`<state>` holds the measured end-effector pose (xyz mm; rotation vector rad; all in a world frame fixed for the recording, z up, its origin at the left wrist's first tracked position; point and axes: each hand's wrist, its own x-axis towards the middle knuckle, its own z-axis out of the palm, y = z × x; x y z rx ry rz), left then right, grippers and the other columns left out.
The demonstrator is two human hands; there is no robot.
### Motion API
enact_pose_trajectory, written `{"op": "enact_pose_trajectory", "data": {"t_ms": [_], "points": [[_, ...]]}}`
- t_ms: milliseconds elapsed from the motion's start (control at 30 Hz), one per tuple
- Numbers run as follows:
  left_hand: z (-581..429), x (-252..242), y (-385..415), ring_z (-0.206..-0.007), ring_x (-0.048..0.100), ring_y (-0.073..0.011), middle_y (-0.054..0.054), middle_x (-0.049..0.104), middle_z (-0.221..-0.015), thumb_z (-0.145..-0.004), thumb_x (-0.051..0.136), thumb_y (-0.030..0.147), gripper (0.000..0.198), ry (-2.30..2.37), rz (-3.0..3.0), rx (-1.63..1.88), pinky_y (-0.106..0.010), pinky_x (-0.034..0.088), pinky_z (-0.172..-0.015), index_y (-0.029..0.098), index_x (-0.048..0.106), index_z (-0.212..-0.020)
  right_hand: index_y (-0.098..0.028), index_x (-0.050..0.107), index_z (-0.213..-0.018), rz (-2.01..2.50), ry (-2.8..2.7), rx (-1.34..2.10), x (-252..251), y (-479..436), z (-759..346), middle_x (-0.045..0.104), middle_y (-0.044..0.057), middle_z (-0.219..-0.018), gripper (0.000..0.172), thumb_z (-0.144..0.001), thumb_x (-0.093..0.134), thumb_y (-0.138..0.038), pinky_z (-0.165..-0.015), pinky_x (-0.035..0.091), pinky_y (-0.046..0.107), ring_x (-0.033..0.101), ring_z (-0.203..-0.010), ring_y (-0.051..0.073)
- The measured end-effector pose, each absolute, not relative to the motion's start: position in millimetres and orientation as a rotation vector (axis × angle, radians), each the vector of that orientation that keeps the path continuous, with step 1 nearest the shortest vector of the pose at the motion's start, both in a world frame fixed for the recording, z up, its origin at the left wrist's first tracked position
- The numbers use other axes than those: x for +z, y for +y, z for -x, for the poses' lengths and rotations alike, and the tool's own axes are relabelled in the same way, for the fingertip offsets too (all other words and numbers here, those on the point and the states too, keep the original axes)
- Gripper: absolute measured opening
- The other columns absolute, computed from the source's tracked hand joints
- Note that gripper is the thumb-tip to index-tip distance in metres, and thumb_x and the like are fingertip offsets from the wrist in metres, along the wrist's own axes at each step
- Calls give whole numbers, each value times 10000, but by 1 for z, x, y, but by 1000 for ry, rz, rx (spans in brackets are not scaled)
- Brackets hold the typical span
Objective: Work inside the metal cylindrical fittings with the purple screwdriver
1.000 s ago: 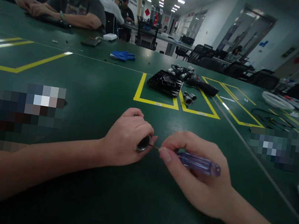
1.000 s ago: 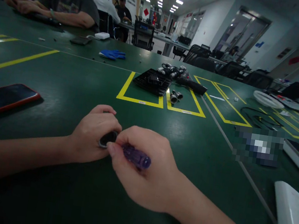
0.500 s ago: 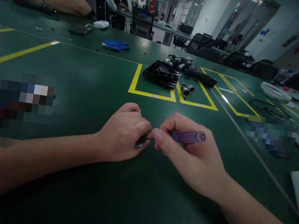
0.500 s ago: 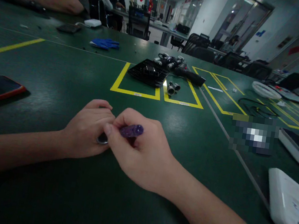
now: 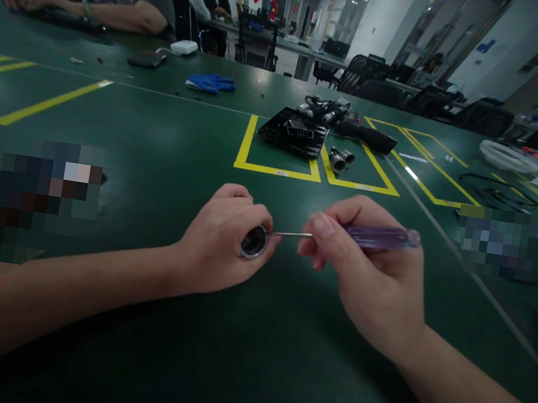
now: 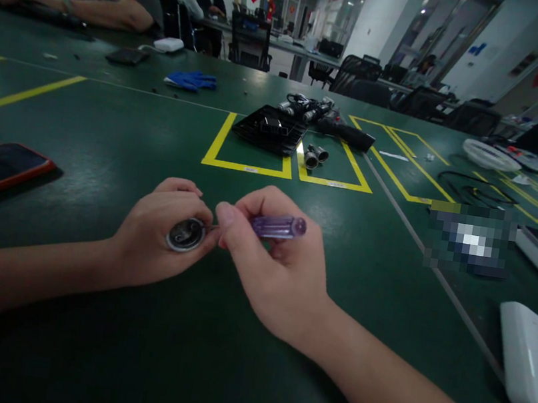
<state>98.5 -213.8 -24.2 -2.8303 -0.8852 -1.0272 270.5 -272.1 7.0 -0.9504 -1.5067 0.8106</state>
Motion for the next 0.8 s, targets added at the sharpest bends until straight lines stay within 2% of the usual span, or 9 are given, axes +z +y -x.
{"op": "enact_pose_trajectory", "data": {"t_ms": [167,300,467,667,800], "points": [[-100,-21,-216,-555,504,-130,23,545,-585,-787,487,266,150,-938,2876,-1005,-355,419,-765,180,494,-665,-147,587,-724,1004,-1805,527,17,-277,-269,560,-37,-633,89,-798,635,-160,-480,390,174,499,-539,49],[-102,-17,-218,-541,505,-128,23,548,-565,-783,462,251,156,-977,2909,-1050,-343,422,-736,182,495,-646,-149,557,-686,986,-1961,401,31,-271,-266,532,-48,-606,138,-802,630,-165,-488,366,178,465,-524,42],[-101,-14,-219,-510,479,-110,38,527,-554,-784,480,237,123,-1003,2850,-1161,-295,409,-657,171,500,-682,-180,516,-635,991,-2008,320,51,-263,-259,483,-50,-548,224,-848,565,-225,-460,330,198,425,-488,58],[-100,-16,-218,-488,433,-108,50,490,-521,-767,441,178,146,-982,2786,-1193,-276,387,-608,188,441,-622,-184,516,-654,993,-2111,304,60,-259,-252,472,-52,-552,206,-854,543,-225,-469,302,218,414,-485,64],[-99,-15,-218,-482,446,-102,62,506,-537,-764,459,175,111,-952,2835,-1254,-278,392,-617,189,451,-654,-177,512,-644,1003,-2134,290,62,-260,-252,450,-58,-539,211,-849,545,-214,-471,297,217,398,-477,58]]}}
